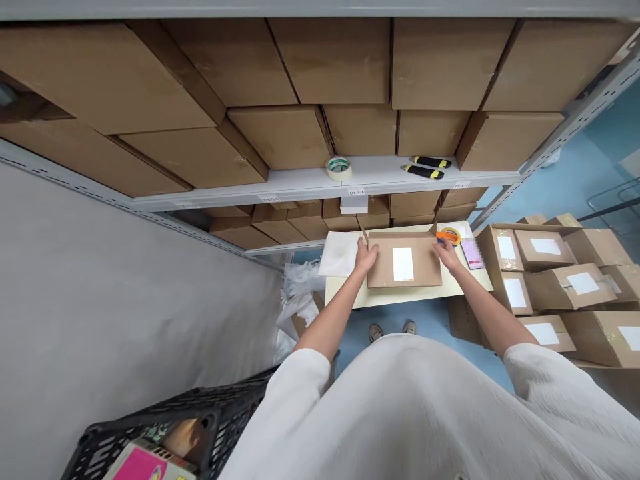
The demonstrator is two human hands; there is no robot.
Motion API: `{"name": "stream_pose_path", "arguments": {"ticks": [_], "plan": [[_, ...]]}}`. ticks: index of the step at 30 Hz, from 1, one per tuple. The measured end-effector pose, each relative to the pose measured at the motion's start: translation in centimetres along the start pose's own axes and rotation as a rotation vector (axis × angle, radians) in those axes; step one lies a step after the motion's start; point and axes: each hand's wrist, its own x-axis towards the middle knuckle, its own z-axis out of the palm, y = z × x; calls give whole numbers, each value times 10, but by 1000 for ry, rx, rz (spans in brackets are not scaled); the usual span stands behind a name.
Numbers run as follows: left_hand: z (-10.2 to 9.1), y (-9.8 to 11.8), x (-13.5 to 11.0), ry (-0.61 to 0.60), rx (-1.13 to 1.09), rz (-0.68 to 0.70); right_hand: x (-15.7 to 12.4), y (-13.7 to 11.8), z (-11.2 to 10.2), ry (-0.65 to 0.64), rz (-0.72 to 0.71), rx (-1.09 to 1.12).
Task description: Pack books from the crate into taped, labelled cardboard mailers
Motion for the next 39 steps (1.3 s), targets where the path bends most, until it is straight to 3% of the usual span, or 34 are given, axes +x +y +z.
{"name": "stream_pose_path", "arguments": {"ticks": [9,16,18,21,23,26,30,32,35,39], "plan": [[-13,15,-33,104,-126,2,-19,-8,-5,73,-224,-44],[-16,-13,-63,48,-96,-107,-46,22,-18,-93,-93,-94],[-23,-14,-69,138,-37,-27,-50,21,-25,-40,-135,-110],[-35,3,-68,342,141,278,-52,0,-34,158,-369,-188],[-39,22,-60,278,249,483,-51,-23,-35,212,-560,-269],[-36,49,-40,30,394,622,-43,-55,-27,53,-720,-384],[-26,53,-20,-85,581,521,-26,-64,-17,-103,-696,-495],[-25,43,-17,-105,569,462,-18,-54,-18,-91,-651,-542],[-26,29,-18,-44,494,446,-9,-34,-26,-51,-581,-588],[-28,24,-16,-12,443,363,1,-21,-37,-23,-506,-562]]}}
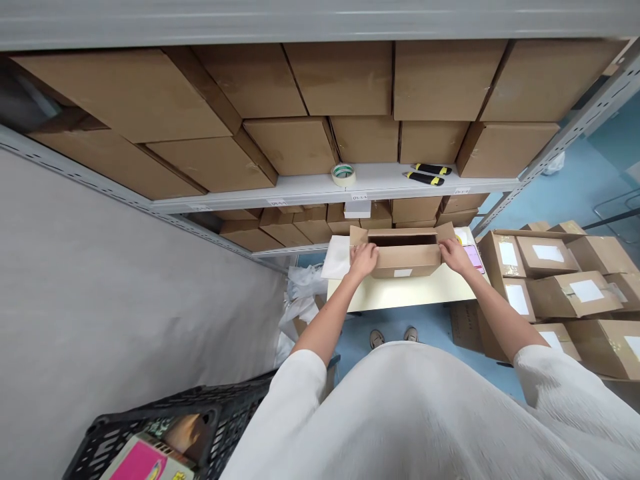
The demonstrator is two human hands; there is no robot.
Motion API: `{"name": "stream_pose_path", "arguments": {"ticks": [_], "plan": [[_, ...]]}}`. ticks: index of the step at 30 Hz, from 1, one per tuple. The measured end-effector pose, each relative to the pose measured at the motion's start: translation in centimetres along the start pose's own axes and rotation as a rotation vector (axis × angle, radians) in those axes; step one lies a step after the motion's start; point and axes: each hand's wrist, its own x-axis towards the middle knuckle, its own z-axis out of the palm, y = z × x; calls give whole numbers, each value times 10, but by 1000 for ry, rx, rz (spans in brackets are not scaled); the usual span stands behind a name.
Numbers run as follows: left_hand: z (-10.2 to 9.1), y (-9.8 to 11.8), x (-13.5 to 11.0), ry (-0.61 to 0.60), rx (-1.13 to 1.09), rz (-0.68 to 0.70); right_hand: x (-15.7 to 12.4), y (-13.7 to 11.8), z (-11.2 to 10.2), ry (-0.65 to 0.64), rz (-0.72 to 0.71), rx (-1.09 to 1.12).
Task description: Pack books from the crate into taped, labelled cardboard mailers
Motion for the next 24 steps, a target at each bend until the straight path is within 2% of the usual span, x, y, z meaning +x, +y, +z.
{"name": "stream_pose_path", "arguments": {"ticks": [3,5,10,14,19,24], "plan": [[-1,-4,4,-65,-67,-83,6,6,-3,-11,9,19],[-3,-9,3,-128,-119,-83,12,8,-6,-41,-4,16],[-4,-26,-11,-304,-107,38,21,15,-11,-186,-50,0],[2,-31,-25,-342,2,116,26,19,-12,-322,-112,-23],[10,-31,-33,-387,70,198,44,14,-9,-299,-172,-111],[12,-35,-31,-409,56,209,71,0,4,-299,-244,-164]]}}
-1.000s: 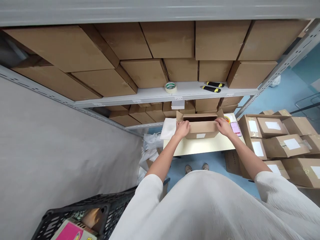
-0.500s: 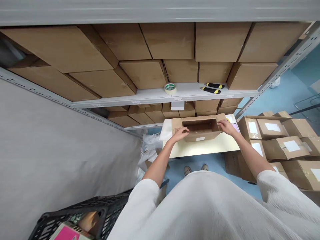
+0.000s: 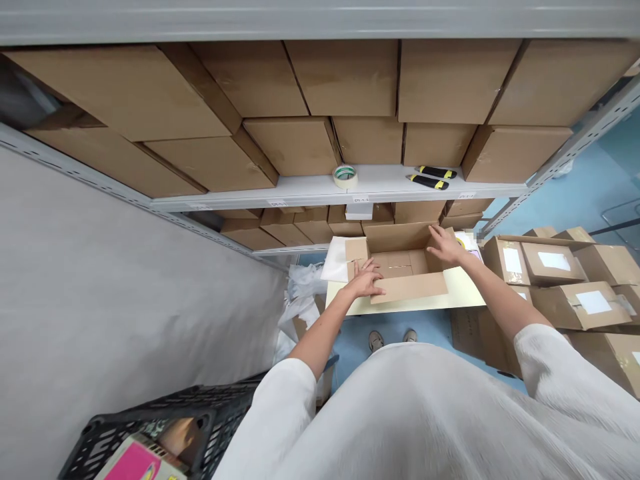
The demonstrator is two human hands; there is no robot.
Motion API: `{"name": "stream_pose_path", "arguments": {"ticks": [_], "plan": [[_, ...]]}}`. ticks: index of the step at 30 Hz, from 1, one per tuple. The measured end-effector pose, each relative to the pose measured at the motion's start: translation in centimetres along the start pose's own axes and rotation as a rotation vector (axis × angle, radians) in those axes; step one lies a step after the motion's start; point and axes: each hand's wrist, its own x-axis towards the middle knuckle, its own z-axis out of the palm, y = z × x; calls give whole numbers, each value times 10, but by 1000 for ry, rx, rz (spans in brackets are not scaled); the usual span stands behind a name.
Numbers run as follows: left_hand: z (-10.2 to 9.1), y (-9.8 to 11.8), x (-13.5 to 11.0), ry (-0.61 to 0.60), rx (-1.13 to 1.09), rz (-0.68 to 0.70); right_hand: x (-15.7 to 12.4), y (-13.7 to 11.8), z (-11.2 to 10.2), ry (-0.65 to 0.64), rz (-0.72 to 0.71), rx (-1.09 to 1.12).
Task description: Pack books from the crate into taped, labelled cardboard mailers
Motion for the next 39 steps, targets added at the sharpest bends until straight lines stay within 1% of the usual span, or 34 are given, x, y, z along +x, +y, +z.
{"name": "stream_pose_path", "arguments": {"ticks": [3,6,10,15,18,22,26,30,32,35,37,39], "plan": [[3,-5,2,3,11,16,14,-5,4,-117,13,-70],[7,-11,3,4,40,38,23,-6,8,-252,35,-164],[10,-17,2,-34,90,49,32,-3,11,-427,61,-258],[11,-17,3,-28,118,35,43,0,19,-579,90,-352],[12,-16,3,-10,102,16,47,1,24,-622,99,-389],[12,-16,-1,23,72,5,46,3,25,-661,84,-364],[15,-14,-10,43,67,-2,36,-1,24,-678,78,-382],[15,-10,-20,75,57,29,25,-9,22,-680,85,-402],[9,-6,-25,106,44,67,22,-14,21,-693,105,-415],[-10,-4,-31,202,-37,147,19,-22,17,-712,118,-407],[-28,-12,-35,329,-143,166,17,-26,13,-716,120,-388],[-46,-32,-37,514,-247,107,14,-31,6,-711,124,-365]]}}
